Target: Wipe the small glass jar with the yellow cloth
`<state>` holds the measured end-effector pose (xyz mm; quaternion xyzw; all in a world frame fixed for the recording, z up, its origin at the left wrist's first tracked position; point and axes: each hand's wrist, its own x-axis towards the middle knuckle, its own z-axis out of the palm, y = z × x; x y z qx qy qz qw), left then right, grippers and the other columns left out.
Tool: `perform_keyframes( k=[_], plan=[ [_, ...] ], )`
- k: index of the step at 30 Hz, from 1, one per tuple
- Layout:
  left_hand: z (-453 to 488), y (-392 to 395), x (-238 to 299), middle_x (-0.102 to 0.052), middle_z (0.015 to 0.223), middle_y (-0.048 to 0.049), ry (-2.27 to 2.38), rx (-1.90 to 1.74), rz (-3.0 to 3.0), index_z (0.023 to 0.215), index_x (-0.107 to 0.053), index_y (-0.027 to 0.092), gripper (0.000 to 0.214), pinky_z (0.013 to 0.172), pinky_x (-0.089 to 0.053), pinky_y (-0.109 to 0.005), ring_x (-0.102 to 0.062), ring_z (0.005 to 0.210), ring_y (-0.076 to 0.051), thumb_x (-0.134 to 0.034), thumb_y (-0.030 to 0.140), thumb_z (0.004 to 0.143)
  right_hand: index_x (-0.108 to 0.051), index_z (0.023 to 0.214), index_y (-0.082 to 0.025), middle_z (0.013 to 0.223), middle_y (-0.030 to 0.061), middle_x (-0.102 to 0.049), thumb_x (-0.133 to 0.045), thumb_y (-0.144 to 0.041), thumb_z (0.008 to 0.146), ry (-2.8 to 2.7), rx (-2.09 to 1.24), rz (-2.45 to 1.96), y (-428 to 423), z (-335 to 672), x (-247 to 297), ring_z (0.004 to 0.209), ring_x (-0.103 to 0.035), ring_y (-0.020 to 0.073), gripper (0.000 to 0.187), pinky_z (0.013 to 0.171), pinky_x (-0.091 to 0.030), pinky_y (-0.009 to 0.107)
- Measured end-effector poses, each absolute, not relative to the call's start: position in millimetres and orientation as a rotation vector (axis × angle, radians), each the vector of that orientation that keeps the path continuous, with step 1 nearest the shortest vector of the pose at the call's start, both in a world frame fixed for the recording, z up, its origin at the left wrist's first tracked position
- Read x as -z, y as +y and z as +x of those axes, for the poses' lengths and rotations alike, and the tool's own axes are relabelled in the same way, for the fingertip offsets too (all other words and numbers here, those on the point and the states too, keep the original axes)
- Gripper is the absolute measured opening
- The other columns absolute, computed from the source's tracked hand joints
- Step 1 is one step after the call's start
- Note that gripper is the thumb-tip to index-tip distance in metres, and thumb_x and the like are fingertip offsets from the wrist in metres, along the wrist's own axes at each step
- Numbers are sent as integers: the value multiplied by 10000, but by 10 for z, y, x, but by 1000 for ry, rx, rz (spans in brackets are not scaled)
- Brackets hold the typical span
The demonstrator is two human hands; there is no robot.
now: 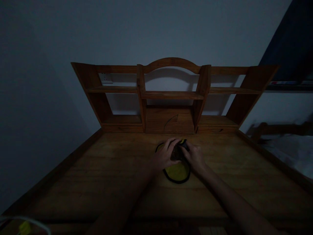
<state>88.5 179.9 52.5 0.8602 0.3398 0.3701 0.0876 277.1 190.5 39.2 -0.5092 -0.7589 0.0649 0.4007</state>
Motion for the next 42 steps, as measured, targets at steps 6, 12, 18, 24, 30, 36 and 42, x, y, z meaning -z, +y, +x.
perform_keyframes(
  k=[6,12,18,24,30,36,42],
  plan=[
    [886,1843,-455,-469,1320,-92,1143,-1150,2644,1365,-305,260,861,994,-474,-441,-511,1207,-280,-777,410,661,-680,950,-204,778,94,-709,-497,-344,886,-1936,-224,-1233,1918,2791,-346,655,-652,252,239,589,-413,305],
    [889,1821,-433,-490,1311,-110,1245,-1285,2677,1356,-321,244,852,968,-481,-439,-529,1189,-290,-771,451,662,-700,913,-235,801,70,-706,-556,-366,849,-1788,-372,-1141,1896,2770,-388,699,-636,250,205,650,-429,317],
    [874,1908,-429,-490,1288,-122,1186,-1714,2469,1318,-331,205,843,997,-467,-445,-495,1217,-265,-801,384,641,-673,1014,-214,903,53,-692,-477,-435,895,-1560,-635,-1092,1837,2630,-501,837,-610,245,319,727,-457,327],
    [879,1929,-463,-475,1283,-110,1118,-2044,2237,1259,-323,239,798,1002,-448,-484,-491,1212,-265,-812,329,635,-678,923,-198,850,23,-674,-559,-462,851,-1412,-1056,-881,1798,2520,-518,839,-595,217,299,758,-462,301],
    [895,1922,-468,-434,1305,-114,1073,-2106,2201,1251,-300,250,738,1008,-440,-482,-481,1222,-252,-763,218,678,-675,1008,-222,965,29,-682,-587,-436,841,-1418,-1122,-819,1754,2502,-536,948,-593,237,286,821,-458,323],
    [890,1935,-478,-451,1286,-105,1066,-2087,2208,1246,-304,248,745,995,-458,-478,-500,1203,-257,-761,220,659,-669,1033,-224,1051,34,-676,-602,-433,833,-1439,-1127,-809,1742,2508,-568,1000,-588,248,297,835,-463,323],
    [893,1930,-481,-450,1306,-119,1084,-2056,2212,1259,-303,236,763,1011,-445,-487,-483,1229,-270,-766,210,652,-659,1040,-223,1090,43,-667,-607,-408,835,-1443,-1120,-775,1767,2510,-543,1043,-579,253,282,893,-446,347]
  ],
)
